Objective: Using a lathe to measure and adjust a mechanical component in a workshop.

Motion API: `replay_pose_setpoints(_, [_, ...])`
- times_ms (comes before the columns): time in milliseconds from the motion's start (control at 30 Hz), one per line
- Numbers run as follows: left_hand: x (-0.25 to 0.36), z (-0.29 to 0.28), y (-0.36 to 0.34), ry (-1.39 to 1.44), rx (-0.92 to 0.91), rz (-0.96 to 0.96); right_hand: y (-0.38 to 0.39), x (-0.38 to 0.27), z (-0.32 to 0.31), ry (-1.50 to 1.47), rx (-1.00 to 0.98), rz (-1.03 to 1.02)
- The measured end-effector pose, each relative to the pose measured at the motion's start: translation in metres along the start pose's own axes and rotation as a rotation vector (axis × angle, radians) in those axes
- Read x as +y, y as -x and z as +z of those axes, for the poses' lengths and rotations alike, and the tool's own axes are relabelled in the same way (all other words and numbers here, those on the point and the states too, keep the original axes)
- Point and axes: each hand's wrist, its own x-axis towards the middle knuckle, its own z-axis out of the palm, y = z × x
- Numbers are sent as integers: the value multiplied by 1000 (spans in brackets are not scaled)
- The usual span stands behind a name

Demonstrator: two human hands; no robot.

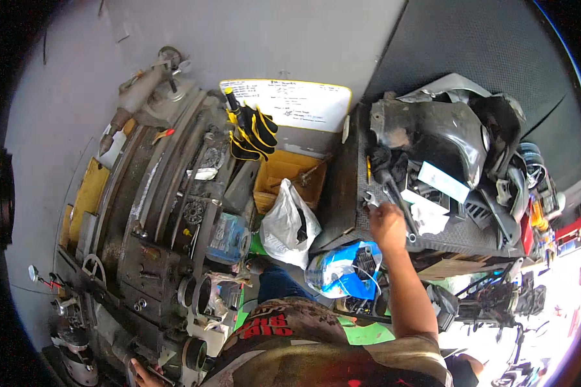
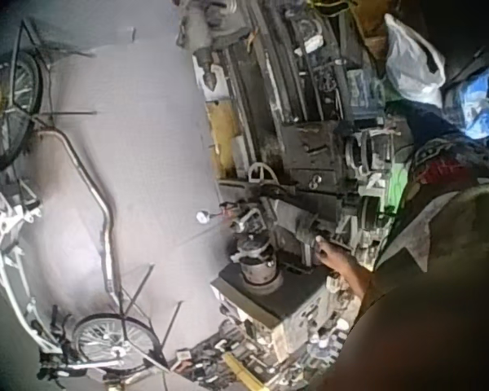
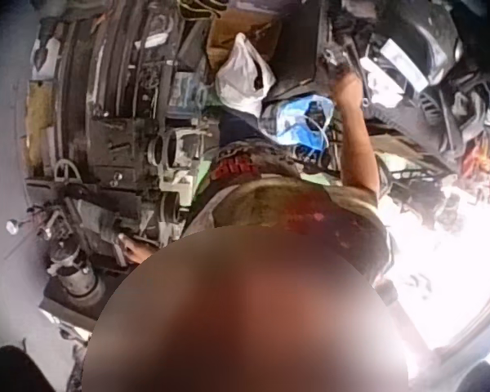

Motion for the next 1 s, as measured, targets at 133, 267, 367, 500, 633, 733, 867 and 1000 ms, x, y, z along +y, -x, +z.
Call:
replay_pose_setpoints(133, [-11, -2, -9, -31, 34, 11, 22, 83, -6, 197, -7, 83])
replay_pose_setpoints(267, [-12, 1, -15, -39, 58, 27, 39, 110, -1, 224, -105, 93])
replay_pose_setpoints(367, [-12, 5, -5, 25, 54, 134, 41, 107, 4, 305, -202, 194])
replay_pose_setpoints(500, [-13, 2, -3, 51, 66, 215, 44, 104, 1, 240, -123, 163])
replay_pose_setpoints(633, [-23, 0, -24, -81, 102, 179, 45, 127, 2, 188, -174, 120])
replay_pose_setpoints(733, [-30, 5, -40, -14, 87, -24, 39, 158, 13, 233, -201, 4])
replay_pose_setpoints(867, [-42, 9, -30, 254, 124, 181, 35, 196, 24, 249, -257, -98])
replay_pose_setpoints(1000, [-39, 9, -21, 367, 61, 221, 22, 234, 20, 30, -342, -221])
